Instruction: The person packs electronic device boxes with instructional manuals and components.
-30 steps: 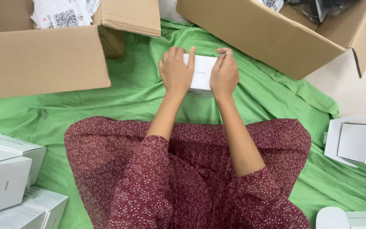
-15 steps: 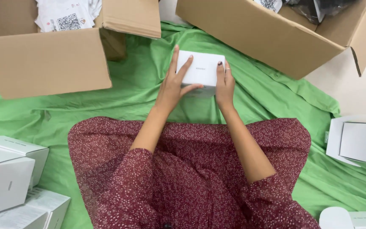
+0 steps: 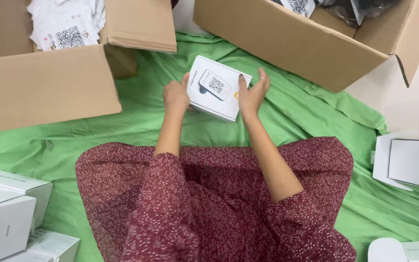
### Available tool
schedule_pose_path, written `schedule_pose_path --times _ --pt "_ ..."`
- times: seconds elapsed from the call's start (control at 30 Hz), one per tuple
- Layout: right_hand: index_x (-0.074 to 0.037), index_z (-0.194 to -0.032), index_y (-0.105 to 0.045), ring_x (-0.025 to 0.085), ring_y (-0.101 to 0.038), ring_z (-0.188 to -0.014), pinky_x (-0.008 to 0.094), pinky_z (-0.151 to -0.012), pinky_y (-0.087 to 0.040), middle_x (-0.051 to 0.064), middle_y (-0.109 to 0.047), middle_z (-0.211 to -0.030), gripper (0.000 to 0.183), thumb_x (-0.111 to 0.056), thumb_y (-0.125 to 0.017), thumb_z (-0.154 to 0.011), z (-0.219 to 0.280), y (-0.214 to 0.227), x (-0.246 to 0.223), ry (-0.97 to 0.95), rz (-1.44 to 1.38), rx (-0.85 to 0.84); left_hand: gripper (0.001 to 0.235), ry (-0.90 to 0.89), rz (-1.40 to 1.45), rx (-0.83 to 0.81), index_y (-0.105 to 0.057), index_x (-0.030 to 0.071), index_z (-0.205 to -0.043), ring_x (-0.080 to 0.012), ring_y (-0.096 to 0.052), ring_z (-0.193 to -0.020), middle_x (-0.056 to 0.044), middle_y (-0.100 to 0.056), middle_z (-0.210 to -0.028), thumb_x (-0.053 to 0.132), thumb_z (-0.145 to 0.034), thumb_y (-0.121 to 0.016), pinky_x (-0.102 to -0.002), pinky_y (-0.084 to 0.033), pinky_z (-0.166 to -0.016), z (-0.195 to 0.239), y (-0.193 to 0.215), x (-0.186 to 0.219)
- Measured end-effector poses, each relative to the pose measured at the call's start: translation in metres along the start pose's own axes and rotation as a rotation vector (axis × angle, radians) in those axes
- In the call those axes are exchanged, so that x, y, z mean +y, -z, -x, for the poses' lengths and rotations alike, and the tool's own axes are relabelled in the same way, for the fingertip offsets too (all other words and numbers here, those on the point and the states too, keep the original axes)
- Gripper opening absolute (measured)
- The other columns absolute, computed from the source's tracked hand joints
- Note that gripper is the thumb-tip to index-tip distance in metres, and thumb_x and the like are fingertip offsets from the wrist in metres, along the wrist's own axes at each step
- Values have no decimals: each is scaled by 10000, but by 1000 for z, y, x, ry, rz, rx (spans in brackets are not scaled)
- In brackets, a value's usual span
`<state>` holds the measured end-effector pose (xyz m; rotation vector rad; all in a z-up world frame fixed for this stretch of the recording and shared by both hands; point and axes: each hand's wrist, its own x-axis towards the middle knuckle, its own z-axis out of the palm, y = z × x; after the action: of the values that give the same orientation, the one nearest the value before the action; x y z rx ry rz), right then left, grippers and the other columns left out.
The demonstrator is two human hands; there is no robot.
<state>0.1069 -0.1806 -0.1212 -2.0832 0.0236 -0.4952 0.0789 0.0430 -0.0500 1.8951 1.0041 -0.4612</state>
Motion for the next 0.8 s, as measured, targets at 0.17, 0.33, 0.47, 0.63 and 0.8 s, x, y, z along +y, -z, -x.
schedule_pose_path --times 0.17,0.33,0.47,0.63,0.8 --pt "102 -1288 -593 308 -605 -1132 379 -1003 -461 254 -662 -1236 494 -275 -697 -986 33 -7 18 -346 -130 104 666 -356 -308 353 -761 -20 -928 -469 -688 -958 -299 -716 -1003 500 -1069 -371 -556 -549 -843 -10 -22 -38" --pt "21 -1349 -651 197 -709 -1056 315 -943 -517 171 -758 -1150 422 -289 -550 -1080 11 -1 0 -362 -151 7 704 -399 -292 319 -788 19 -889 -498 -687 -903 -325 -702 -909 547 -1061 -356 -559 -538 -859 19 -25 -29" --pt "24 -1469 -553 178 -667 -1099 291 -967 -513 122 -716 -1253 499 -248 -571 -1050 -28 16 22 -222 -399 -321 711 -379 -239 273 -777 -5 -912 -467 -705 -921 -291 -723 -924 585 -1057 -409 -527 -554 -841 42 -21 -13" --pt "37 -1479 -520 225 -627 -1214 324 -1044 -486 126 -674 -1359 568 -327 -589 -1049 -14 6 55 -385 -597 -382 548 -495 187 175 -728 85 -1226 -361 -707 -1042 -188 -764 -1096 519 -986 -496 -428 -520 -910 18 -37 -24" --pt "-35 -1567 -367 197 -401 -1449 334 -1192 -239 111 -445 -1597 771 -562 -472 -1013 -6 16 -4 -601 -648 -425 727 -538 748 -239 -348 123 -1602 -163 -453 -1417 -71 -502 -1563 381 -993 -650 -321 -297 -1173 12 -35 -28"
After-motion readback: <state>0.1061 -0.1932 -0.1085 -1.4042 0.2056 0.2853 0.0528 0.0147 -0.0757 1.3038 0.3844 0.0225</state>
